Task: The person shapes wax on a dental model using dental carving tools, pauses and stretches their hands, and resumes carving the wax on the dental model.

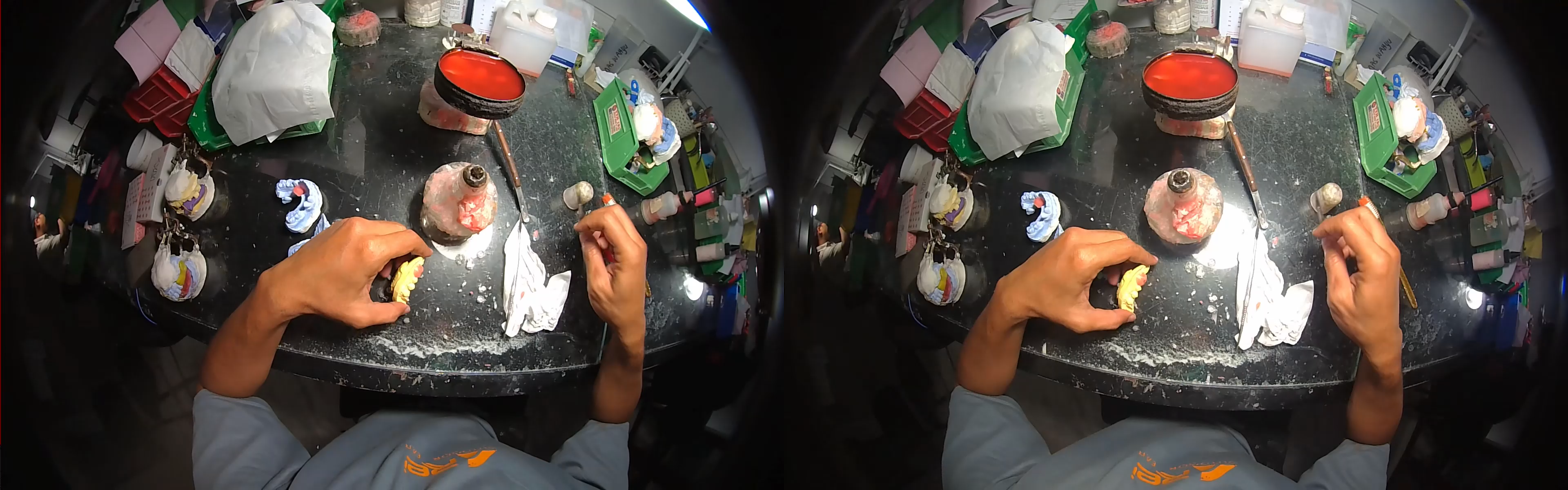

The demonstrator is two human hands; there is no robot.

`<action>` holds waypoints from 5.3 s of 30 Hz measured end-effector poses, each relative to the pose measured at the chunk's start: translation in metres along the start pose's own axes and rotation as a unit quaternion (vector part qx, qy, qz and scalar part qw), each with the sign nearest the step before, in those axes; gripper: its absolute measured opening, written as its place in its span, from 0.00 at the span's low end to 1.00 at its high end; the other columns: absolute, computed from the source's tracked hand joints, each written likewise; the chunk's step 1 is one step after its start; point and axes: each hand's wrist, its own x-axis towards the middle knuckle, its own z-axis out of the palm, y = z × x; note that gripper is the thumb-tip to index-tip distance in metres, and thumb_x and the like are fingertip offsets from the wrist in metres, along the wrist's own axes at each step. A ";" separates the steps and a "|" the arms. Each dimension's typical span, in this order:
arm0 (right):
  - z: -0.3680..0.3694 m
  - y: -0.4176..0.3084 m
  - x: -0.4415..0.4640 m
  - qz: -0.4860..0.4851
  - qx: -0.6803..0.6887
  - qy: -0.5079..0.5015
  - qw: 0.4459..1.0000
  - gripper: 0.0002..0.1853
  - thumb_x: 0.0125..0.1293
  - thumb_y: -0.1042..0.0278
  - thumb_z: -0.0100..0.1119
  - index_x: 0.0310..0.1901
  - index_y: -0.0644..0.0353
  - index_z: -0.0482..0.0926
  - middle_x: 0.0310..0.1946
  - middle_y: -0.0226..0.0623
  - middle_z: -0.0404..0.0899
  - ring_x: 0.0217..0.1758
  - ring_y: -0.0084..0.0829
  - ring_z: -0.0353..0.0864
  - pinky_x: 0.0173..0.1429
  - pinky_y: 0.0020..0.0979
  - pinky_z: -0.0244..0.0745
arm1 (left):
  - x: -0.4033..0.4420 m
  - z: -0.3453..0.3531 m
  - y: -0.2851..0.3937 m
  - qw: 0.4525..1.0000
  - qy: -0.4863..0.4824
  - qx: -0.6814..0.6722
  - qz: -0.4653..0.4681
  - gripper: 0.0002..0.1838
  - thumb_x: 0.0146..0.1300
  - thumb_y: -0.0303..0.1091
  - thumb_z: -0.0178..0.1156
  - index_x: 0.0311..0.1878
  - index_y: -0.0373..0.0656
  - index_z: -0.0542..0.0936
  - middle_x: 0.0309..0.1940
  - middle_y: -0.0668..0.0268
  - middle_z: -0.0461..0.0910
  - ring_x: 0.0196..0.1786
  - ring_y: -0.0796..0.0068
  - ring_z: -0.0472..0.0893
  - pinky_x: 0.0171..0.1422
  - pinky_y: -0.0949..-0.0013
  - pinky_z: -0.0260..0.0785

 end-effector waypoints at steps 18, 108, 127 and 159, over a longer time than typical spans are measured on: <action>0.041 -0.037 -0.029 -0.018 0.654 -0.057 0.754 0.25 0.63 0.55 0.81 0.47 0.64 0.78 0.37 0.37 0.74 0.35 0.28 0.77 0.38 0.31 0.76 | 0.003 0.023 0.020 0.985 0.029 -0.166 -0.029 0.32 0.46 0.29 0.80 0.58 0.35 0.85 0.36 0.66 0.84 0.33 0.77 0.81 0.42 0.72 0.78; 0.072 -0.052 -0.043 -0.186 0.284 -0.009 0.941 0.12 0.55 0.89 0.73 0.35 0.67 0.80 0.33 0.41 0.82 0.41 0.39 0.94 0.54 0.39 0.94 | 0.006 0.049 0.017 0.979 0.054 -0.196 0.005 0.28 0.49 0.28 0.82 0.54 0.31 0.84 0.42 0.56 0.87 0.42 0.68 0.90 0.46 0.70 0.85; 0.070 -0.047 -0.039 -0.205 0.284 -0.043 0.936 0.11 0.53 0.87 0.75 0.35 0.65 0.83 0.34 0.42 0.85 0.38 0.37 0.93 0.52 0.40 0.94 | 0.005 0.047 0.017 0.980 0.061 -0.185 0.032 0.30 0.46 0.25 0.77 0.57 0.34 0.85 0.35 0.62 0.82 0.31 0.72 0.83 0.38 0.70 0.78; 0.062 -0.044 -0.036 -0.218 0.288 -0.088 0.928 0.10 0.52 0.84 0.77 0.35 0.65 0.86 0.37 0.45 0.88 0.42 0.43 0.95 0.47 0.37 0.94 | 0.004 0.047 0.011 0.983 0.041 -0.167 0.069 0.32 0.45 0.29 0.73 0.59 0.35 0.85 0.36 0.60 0.81 0.31 0.68 0.82 0.38 0.68 0.77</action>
